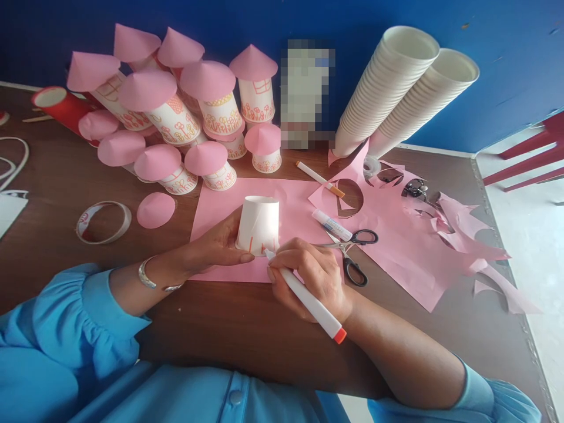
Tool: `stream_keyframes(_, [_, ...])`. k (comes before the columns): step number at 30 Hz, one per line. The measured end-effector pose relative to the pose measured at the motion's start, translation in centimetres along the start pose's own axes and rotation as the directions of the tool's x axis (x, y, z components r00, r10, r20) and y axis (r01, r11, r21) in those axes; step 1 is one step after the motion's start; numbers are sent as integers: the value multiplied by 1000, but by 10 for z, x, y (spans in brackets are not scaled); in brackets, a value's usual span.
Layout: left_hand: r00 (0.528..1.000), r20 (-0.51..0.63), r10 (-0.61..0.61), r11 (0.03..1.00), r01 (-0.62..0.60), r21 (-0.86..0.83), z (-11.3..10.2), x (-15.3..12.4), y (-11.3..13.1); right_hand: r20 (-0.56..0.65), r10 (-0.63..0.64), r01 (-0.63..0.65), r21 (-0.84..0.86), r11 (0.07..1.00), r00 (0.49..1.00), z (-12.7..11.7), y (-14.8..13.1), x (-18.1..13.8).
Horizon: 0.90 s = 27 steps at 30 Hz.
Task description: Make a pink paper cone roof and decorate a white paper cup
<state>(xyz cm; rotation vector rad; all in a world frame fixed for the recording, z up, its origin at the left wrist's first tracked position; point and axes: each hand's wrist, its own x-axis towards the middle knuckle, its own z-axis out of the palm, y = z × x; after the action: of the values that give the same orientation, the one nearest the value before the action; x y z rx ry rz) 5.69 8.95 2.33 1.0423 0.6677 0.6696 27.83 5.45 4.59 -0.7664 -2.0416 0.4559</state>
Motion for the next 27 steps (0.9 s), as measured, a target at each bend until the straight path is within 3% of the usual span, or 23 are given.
stream_keyframes(27, [1000,16,-1,1000,1,-14,0,1,-2,9,5,-5,-29,1000,1000,-1,1,1])
